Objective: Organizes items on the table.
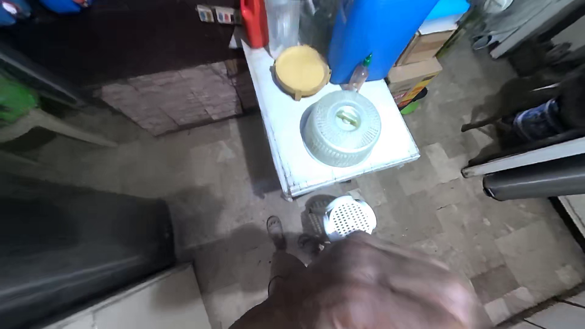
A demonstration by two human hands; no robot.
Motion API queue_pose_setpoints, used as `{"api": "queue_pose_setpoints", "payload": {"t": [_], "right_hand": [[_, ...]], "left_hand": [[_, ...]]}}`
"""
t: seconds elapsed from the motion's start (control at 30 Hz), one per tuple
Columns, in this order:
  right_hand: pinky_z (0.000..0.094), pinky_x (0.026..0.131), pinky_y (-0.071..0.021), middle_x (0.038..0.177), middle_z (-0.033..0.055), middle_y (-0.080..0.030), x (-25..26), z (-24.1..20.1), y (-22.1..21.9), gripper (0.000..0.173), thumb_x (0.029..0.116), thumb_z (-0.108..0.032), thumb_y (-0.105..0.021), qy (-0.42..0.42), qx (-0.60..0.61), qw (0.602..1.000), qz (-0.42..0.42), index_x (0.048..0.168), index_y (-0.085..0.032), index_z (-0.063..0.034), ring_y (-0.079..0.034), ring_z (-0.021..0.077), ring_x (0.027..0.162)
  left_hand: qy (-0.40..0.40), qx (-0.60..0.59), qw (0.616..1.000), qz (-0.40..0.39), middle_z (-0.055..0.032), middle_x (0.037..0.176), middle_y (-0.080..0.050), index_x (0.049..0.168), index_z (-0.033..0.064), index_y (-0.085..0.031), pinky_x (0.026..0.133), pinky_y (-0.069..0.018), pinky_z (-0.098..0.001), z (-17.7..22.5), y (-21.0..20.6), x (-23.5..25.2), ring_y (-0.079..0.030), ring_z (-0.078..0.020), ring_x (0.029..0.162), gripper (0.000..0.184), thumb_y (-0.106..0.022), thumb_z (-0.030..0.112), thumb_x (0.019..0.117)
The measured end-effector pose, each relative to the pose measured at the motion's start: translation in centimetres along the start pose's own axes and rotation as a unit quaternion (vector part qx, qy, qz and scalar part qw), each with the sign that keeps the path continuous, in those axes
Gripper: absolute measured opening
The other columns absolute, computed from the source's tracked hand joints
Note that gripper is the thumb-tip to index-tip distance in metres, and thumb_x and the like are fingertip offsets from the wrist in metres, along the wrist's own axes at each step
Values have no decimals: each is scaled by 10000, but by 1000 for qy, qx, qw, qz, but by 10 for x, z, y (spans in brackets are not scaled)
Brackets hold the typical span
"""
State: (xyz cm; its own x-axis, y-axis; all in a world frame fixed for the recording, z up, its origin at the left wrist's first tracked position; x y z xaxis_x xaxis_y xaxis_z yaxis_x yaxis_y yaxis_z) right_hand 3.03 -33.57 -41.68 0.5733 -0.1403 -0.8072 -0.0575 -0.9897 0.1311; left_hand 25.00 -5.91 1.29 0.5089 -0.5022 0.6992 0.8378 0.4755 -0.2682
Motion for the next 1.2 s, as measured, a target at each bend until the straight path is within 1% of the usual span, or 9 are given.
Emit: {"api": "queue_pose_setpoints", "payload": {"t": [0.03,0.1,0.27,0.5,0.63,0.87,1.0,1.13,1.2], "right_hand": [[454,821,-542,1229,229,-652,-21,-46,-17,370,1091,-201,-485,-112,2,993,42,1386,-556,11,-667,300,938],[453,794,-551,1206,187,-659,-22,-62,-37,347,1089,-236,-507,-161,25,982,97,1356,-580,-27,-664,274,911],[477,772,-579,1153,194,-681,-4,-90,-54,304,1074,-208,-541,-54,87,976,194,1270,-639,3,-689,283,901],[470,846,-596,1110,182,-722,7,-249,-13,360,1037,-238,-594,135,-21,927,349,1317,-645,-18,-719,262,909],[513,927,-567,1266,224,-667,32,-334,32,420,1029,-272,-614,202,-152,884,394,1365,-621,-20,-706,327,1018],[627,987,-493,1404,159,-618,121,-391,100,498,962,-282,-715,241,-274,829,423,1401,-604,-76,-592,420,1238],[616,961,-501,1308,143,-675,162,-404,115,462,913,-294,-756,249,-337,830,367,1325,-676,-99,-603,417,1207],[583,849,-555,1091,149,-717,178,-410,116,152,934,-120,-673,282,-331,825,361,1053,-750,-65,-674,376,1053],[565,835,-564,1084,146,-715,171,-411,116,156,943,-88,-653,313,-314,818,367,1066,-747,-67,-684,360,1030]], "left_hand": [[24,51,998,-28,-33,711,-639,793,38,-711,625,-474,-221,-11,23,5,-586,-72,682,215,-712,193,942],[121,105,987,-31,-41,761,-651,847,2,-722,686,-495,-209,-35,77,-25,-593,-55,734,162,-697,129,943],[359,193,911,64,11,858,-716,955,42,-738,696,-575,-206,-73,192,-147,-661,-27,757,119,-685,148,958],[550,273,785,86,20,891,-739,1021,96,-753,754,-591,-265,-78,283,-224,-691,-58,791,174,-708,237,928],[567,309,758,92,-14,913,-746,1041,76,-752,759,-603,-311,-88,308,-220,-701,-91,795,212,-711,250,927],[578,343,737,69,-11,925,-752,1054,75,-753,759,-595,-273,-123,307,-184,-698,-56,802,221,-715,250,924],[579,332,742,65,-36,913,-753,1062,39,-743,742,-605,-275,-147,296,-167,-704,-73,774,203,-706,200,943],[623,310,716,60,-49,933,-749,1073,40,-744,772,-607,-330,-174,288,-149,-706,-117,799,218,-711,217,950],[638,315,701,48,-44,921,-748,1058,49,-749,772,-603,-333,-186,286,-140,-704,-114,797,211,-707,226,951]]}}
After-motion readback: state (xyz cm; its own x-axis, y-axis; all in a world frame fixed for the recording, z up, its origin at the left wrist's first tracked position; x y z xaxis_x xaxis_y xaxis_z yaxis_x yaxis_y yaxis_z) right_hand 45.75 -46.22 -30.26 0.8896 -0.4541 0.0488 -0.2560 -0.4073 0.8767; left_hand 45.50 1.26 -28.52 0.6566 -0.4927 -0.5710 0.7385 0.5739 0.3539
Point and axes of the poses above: each hand's wrist, its own x-axis towards the middle knuckle, its own y-axis out of the back of the hand, z = x × y, the point moved 1 cm from there along x, towards the middle knuckle
